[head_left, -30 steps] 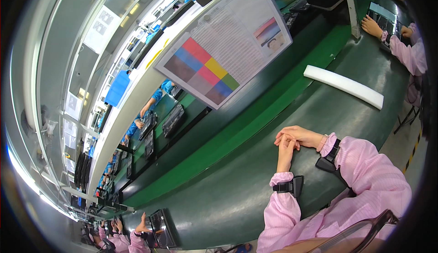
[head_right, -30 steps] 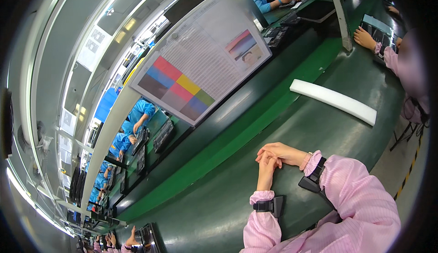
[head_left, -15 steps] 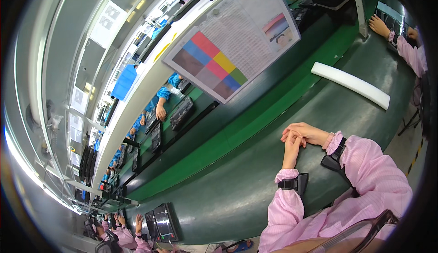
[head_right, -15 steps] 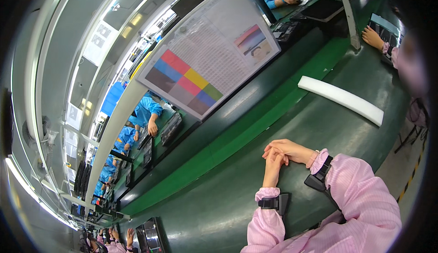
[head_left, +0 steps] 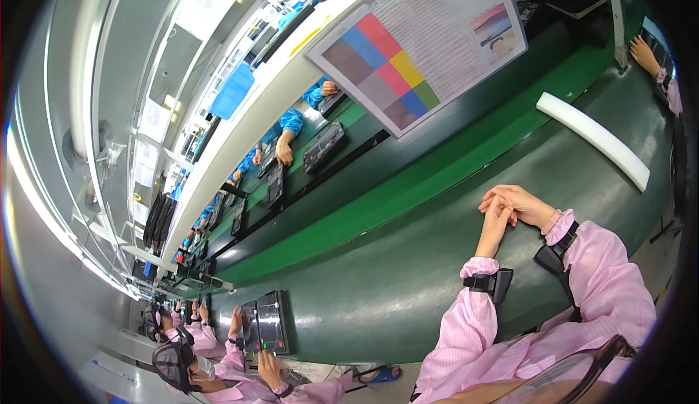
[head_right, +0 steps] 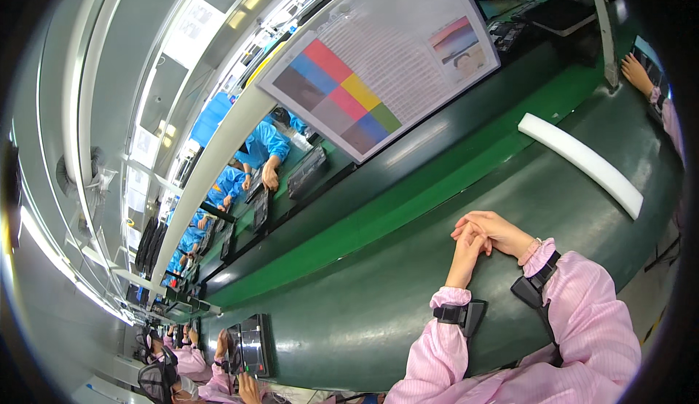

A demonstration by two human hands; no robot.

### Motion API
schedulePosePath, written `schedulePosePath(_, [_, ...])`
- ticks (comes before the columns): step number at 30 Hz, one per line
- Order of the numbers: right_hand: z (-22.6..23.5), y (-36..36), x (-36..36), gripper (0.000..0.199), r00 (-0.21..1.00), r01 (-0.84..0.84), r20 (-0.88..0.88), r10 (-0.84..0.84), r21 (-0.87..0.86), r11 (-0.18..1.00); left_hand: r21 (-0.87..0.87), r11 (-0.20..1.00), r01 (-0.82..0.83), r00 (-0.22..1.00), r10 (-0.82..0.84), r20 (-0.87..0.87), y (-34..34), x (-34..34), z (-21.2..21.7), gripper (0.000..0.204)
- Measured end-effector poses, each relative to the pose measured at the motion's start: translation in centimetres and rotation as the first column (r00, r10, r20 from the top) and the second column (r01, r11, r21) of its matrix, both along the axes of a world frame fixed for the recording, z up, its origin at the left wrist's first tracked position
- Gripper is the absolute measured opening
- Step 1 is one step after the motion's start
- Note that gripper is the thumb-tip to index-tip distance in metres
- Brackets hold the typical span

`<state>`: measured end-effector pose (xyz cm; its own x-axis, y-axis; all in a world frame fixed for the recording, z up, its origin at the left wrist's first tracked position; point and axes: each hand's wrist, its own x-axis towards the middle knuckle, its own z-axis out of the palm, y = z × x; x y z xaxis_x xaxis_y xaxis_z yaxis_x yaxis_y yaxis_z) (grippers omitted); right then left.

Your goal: Inspecting, testing, and organizing tablet computers on an electronics assembly line.

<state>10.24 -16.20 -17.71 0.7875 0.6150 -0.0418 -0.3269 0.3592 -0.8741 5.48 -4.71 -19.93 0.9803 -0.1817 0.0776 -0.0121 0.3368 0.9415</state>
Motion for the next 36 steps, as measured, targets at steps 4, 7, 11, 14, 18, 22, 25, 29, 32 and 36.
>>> schedulePosePath(4, [0.0, -0.06, -0.04, 0.036, 0.999, -0.036, -0.035, 0.035, -0.033, 0.999, 0.037, 0.999, -0.002, 0.999, 0.004, -0.054, -0.04, 0.04, 0.03, 0.006])
schedulePosePath(7, [0.22, -0.14, -0.13, 0.035, 0.998, -0.038, -0.046, 0.037, -0.027, 0.999, 0.024, 0.999, 0.03, 0.997, -0.028, -0.068, 0.0, 0.09, -0.02, 0.006])
schedulePosePath(11, [0.35, -0.06, -0.18, 0.035, 0.998, -0.039, -0.045, 0.038, -0.021, 0.999, 0.037, 0.999, 0.014, 0.999, -0.012, -0.042, 0.01, 0.14, -0.27, 0.006])
schedulePosePath(14, [0.36, -0.07, -0.15, 0.035, 0.998, -0.04, -0.043, 0.039, -0.026, 0.999, 0.023, 0.999, 0.034, 0.999, -0.034, -0.027, 0.11, 0.27, -0.37, 0.006])
schedulePosePath(18, [0.47, -0.1, -0.19, 0.035, 1.0, -0.004, -0.012, 0.005, 0.02, 1.0, -0.001, 1.0, 0.009, 1.0, -0.009, 0.008, 0.07, 0.14, -0.25, 0.007])
schedulePosePath(22, [0.66, -0.1, -0.22, 0.035, 0.998, -0.046, -0.041, 0.045, -0.028, 0.999, 0.034, 0.999, 0.026, 0.999, -0.025, -0.029, -0.02, 0.06, 0.02, 0.007])
schedulePosePath(25, [0.66, -0.07, -0.22, 0.035, 0.998, -0.04, -0.05, 0.038, -0.033, 0.999, 0.038, 0.999, 0.017, 0.999, -0.016, -0.039, -0.04, 0.01, 0.11, 0.007])
schedulePosePath(29, [0.43, -0.08, -0.17, 0.036, 0.998, -0.042, -0.048, 0.041, -0.023, 0.999, 0.03, 0.999, 0.02, 0.999, -0.019, -0.036, -0.04, 0.05, 0.12, 0.007])
schedulePosePath(32, [0.16, -0.03, -0.07, 0.036, 0.998, -0.043, -0.048, 0.042, -0.025, 0.999, 0.035, 0.999, 0.009, 0.999, -0.008, -0.038, -0.08, 0.04, 0.1, 0.008])
schedulePosePath(36, [-0.13, 0.08, 0.03, 0.037, 1.0, 0.0, -0.008, 0.0, 0.015, 1.0, -0.005, 1.0, -0.008, 1.0, 0.008, 0.009, -0.08, 0.03, 0.01, 0.007])
